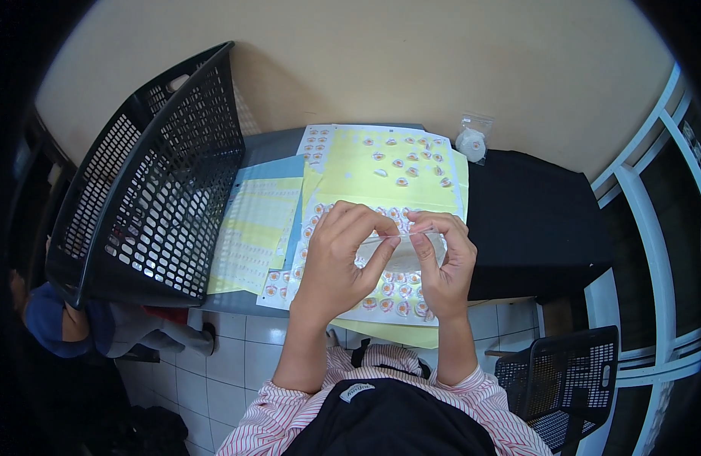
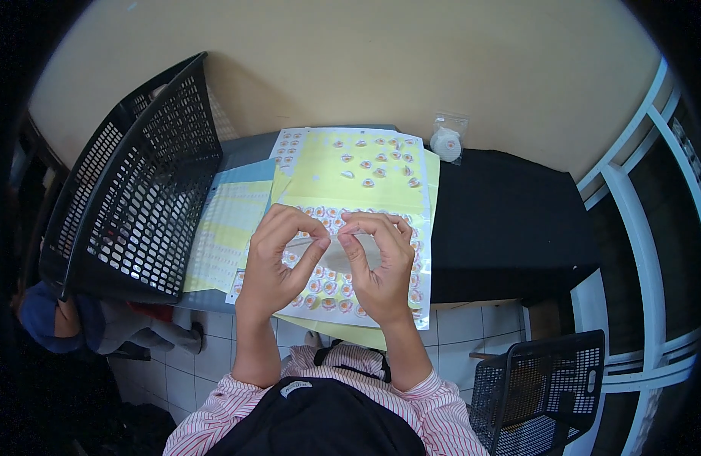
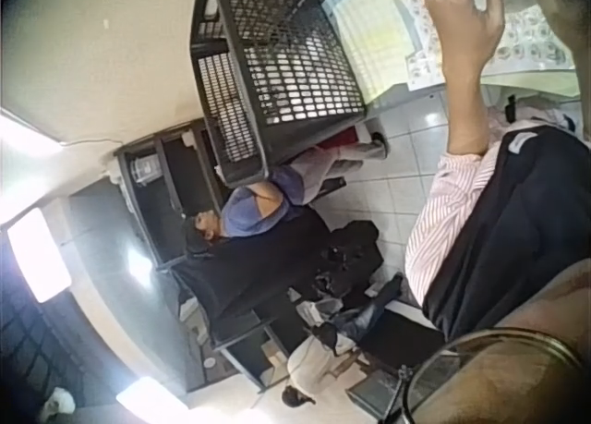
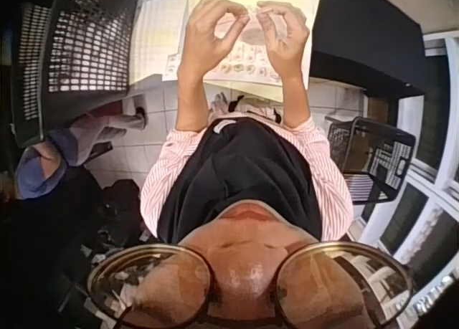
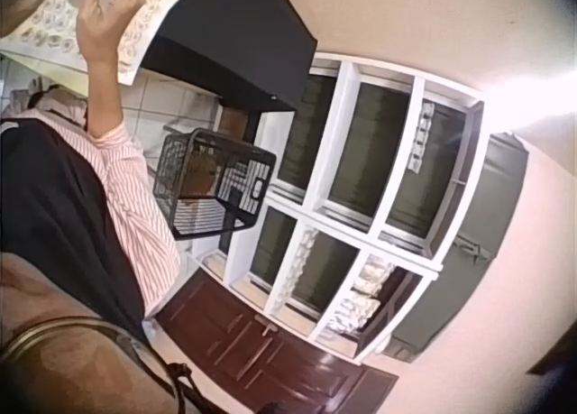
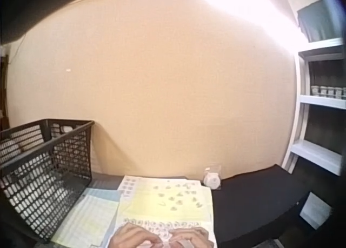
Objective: Placing stickers or labels onto small items inside plastic bags.
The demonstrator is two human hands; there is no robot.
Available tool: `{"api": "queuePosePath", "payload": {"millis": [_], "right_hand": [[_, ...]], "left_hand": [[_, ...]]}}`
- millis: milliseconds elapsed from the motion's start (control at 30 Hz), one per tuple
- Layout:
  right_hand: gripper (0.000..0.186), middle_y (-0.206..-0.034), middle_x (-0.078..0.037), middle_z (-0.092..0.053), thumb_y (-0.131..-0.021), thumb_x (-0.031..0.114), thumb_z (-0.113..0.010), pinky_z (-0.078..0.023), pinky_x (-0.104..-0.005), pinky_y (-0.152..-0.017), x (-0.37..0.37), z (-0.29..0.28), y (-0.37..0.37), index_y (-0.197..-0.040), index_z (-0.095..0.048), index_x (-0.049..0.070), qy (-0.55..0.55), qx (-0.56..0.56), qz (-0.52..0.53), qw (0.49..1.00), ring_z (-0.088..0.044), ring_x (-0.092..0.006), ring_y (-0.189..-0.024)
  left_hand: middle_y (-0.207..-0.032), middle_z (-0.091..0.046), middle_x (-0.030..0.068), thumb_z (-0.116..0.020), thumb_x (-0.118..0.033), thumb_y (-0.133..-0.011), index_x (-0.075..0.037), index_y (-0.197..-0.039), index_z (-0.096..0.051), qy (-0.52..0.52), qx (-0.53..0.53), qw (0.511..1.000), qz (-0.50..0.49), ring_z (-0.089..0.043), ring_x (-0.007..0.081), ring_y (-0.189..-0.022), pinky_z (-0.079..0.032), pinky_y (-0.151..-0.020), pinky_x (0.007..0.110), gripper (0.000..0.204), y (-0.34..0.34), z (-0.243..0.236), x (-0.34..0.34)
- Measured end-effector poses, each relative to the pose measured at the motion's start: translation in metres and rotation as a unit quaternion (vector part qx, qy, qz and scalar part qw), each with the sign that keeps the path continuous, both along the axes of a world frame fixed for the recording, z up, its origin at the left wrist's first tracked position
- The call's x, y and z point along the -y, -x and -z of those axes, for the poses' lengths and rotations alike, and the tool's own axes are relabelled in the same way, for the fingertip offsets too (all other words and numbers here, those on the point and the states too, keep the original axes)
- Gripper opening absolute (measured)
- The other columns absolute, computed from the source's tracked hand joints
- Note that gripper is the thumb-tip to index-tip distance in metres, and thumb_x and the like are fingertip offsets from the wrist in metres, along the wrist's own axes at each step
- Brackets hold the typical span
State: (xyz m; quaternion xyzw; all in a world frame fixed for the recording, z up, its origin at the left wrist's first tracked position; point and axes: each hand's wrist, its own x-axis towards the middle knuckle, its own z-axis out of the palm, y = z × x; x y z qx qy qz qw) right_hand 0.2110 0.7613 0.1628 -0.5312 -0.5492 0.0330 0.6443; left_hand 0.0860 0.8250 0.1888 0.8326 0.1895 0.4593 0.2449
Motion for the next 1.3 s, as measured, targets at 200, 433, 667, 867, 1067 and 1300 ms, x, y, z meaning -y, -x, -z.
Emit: {"api": "queuePosePath", "payload": {"millis": [200,433,667,867,1067,1300], "right_hand": [[0.006,-0.081,-0.006,-0.061,-0.075,0.011,-0.059,-0.029,-0.0317,-0.084,-0.018,0.005,0.022,-0.079,-0.058,0.006,-0.004,-0.044,-0.030,0.999,-0.056,-0.0173,-0.081],[0.008,-0.081,-0.008,-0.060,-0.075,0.010,-0.058,-0.035,-0.0307,-0.079,-0.035,0.003,0.040,-0.080,-0.057,0.004,-0.010,-0.082,-0.041,0.996,-0.055,-0.0195,-0.079],[0.006,-0.078,-0.006,-0.059,-0.075,0.009,-0.058,-0.034,-0.0294,-0.078,-0.043,0.005,0.046,-0.079,-0.056,0.004,-0.016,-0.038,0.039,0.998,-0.054,-0.0182,-0.077],[0.006,-0.077,-0.004,-0.059,-0.074,0.009,-0.059,-0.032,-0.0291,-0.079,-0.047,0.005,0.050,-0.078,-0.056,0.006,-0.011,0.002,0.072,0.997,-0.055,-0.0171,-0.075],[0.007,-0.072,-0.006,-0.057,-0.075,0.007,-0.059,-0.039,-0.0246,-0.066,-0.046,0.008,0.037,-0.078,-0.055,0.002,-0.045,-0.039,0.058,0.997,-0.054,-0.0145,-0.070],[0.010,-0.066,-0.008,-0.055,-0.085,0.011,-0.049,-0.038,-0.0195,-0.053,-0.045,-0.009,0.008,-0.086,-0.048,0.001,-0.177,-0.314,0.040,0.932,-0.048,-0.0086,-0.056]], "left_hand": [[-0.073,-0.058,0.0034,-0.062,-0.005,-0.067,-0.005,-0.074,-0.058,-0.031,-0.033,0.998,-0.034,-0.052,0.0208,-0.077,-0.036,-0.069,0.031,0.008,0.017,-0.010,-0.011],[-0.072,-0.057,0.0005,-0.062,-0.008,-0.068,-0.008,-0.073,-0.057,-0.064,-0.055,0.995,-0.059,-0.051,0.0181,-0.075,-0.033,-0.066,0.029,0.007,0.035,-0.004,-0.034],[-0.073,-0.056,-0.0015,-0.061,-0.010,-0.070,-0.010,-0.074,-0.056,-0.076,-0.066,0.994,-0.037,-0.051,0.0148,-0.076,-0.030,-0.067,0.028,0.006,0.039,-0.005,-0.047],[-0.072,-0.057,0.0001,-0.063,-0.008,-0.067,-0.008,-0.073,-0.057,-0.066,-0.058,0.996,0.008,-0.051,0.0179,-0.074,-0.031,-0.068,0.029,0.009,0.037,-0.004,-0.057],[-0.089,-0.058,0.0035,-0.067,-0.014,-0.066,-0.010,-0.091,-0.056,-0.133,-0.032,0.990,0.024,-0.052,0.0183,-0.088,-0.032,-0.074,0.030,0.027,0.030,0.007,-0.070],[-0.124,-0.037,0.0156,-0.075,-0.028,-0.056,-0.005,-0.129,-0.019,0.283,0.097,0.929,0.217,-0.039,0.0278,-0.111,-0.034,-0.089,0.040,0.095,0.025,0.028,-0.073]]}}
